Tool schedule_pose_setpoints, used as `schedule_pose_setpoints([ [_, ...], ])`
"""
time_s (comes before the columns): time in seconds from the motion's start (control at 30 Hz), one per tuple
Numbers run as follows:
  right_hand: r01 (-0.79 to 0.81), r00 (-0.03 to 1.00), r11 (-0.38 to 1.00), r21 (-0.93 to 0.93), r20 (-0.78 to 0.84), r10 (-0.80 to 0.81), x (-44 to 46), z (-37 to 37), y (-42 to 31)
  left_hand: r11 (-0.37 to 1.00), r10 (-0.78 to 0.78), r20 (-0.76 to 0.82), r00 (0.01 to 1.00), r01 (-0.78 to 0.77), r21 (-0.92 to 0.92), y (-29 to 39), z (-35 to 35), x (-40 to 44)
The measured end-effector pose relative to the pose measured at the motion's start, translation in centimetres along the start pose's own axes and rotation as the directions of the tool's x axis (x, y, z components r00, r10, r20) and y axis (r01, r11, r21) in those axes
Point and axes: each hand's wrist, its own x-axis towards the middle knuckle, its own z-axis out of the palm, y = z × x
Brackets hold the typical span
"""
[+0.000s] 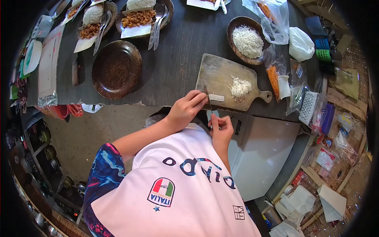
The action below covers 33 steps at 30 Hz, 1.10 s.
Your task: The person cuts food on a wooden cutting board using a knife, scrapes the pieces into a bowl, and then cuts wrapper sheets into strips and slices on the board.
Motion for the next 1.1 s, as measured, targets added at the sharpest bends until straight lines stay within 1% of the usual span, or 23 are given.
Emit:
schedule_pose_setpoints([
  [0.03, 0.025, 1.0, 1.0, 0.009, 0.007, -0.025, 0.6, 0.3, 0.0, 1.0, -0.003, 0.006, 1.0, 0.003, 0.003, 0.2, 0.0, -0.1],
  [0.07, 0.0, 1.0, 1.0, 0.02, 0.027, 0.0, 0.7, 0.4, -0.6, 1.0, -0.004, 0.011, 1.0, 0.004, 0.01, 0.4, -0.2, -0.1],
  [0.17, 0.008, 1.0, 1.0, 0.021, -0.001, -0.008, -0.5, -0.1, -0.3, 1.0, 0.003, -0.003, 1.0, -0.003, 0.02, 0.1, -0.2, 0.1],
  [0.2, -0.024, 1.0, 1.0, -0.012, 0.0, 0.024, -0.9, -0.5, -0.3, 1.0, -0.002, -0.011, 1.0, 0.002, 0.017, 0.2, -0.3, 0.1],
  [0.3, 0.006, 1.0, 0.999, -0.036, 0.002, -0.006, -0.1, -0.3, 0.0, 1.0, -0.02, -0.001, 1.0, 0.02, 0.01, 0.4, -0.5, 0.1],
  [0.4, 0.014, 0.999, 1.0, -0.003, 0.033, -0.014, 0.6, 0.3, -1.1, 0.999, -0.015, 0.005, 1.0, 0.014, 0.03, 0.4, -0.4, 0.0],
  [0.5, 0.031, 1.0, 0.998, -0.061, 0.006, -0.031, -0.8, -0.6, -0.6, 0.999, -0.006, 0.004, 1.0, 0.006, 0.037, 0.2, -0.2, -0.1],
  [0.53, 0.011, 1.0, 0.998, -0.065, -0.002, -0.011, -1.0, -1.0, -0.3, 0.999, -0.018, 0.01, 1.0, 0.018, 0.026, 0.2, -0.2, -0.2],
  [0.63, 0.079, 0.997, 0.995, -0.065, -0.003, -0.08, 0.2, -0.1, 0.7, 0.999, -0.006, 0.03, 1.0, 0.004, 0.051, 0.2, -0.4, -0.2],
  [0.73, -0.015, 1.0, 1.0, -0.012, 0.025, 0.015, 0.0, 0.2, -1.3, 0.998, -0.051, 0.026, 0.998, 0.051, 0.031, 0.5, -0.4, -0.3],
  [0.83, -0.019, 1.0, 1.0, -0.012, 0.01, 0.019, -1.0, -0.5, -0.3, 0.997, -0.076, 0.023, 0.997, 0.077, -0.021, 0.5, -0.5, -0.3],
  [0.87, -0.026, 0.999, 1.0, -0.008, 0.021, 0.027, -0.9, -0.5, -0.2, 0.997, -0.071, 0.021, 0.997, 0.071, -0.011, 0.6, -0.5, -0.3],
  [0.97, -0.003, 0.999, 1.0, 0.028, 0.051, 0.002, 0.4, 0.3, -0.7, 0.999, -0.05, 0.008, 0.999, 0.05, 0.0, 0.4, -0.5, -0.2],
  [1.07, 0.064, 0.996, 0.997, 0.033, 0.053, -0.065, -0.1, 0.1, -0.2, 0.999, -0.053, 0.016, 0.998, 0.053, 0.011, 0.4, -0.5, -0.2],
  [1.1, 0.056, 0.997, 0.998, 0.021, 0.043, -0.057, -0.2, -0.2, 0.0, 0.999, -0.043, 0.019, 0.999, 0.042, 0.019, 0.3, -0.5, 0.0],
])
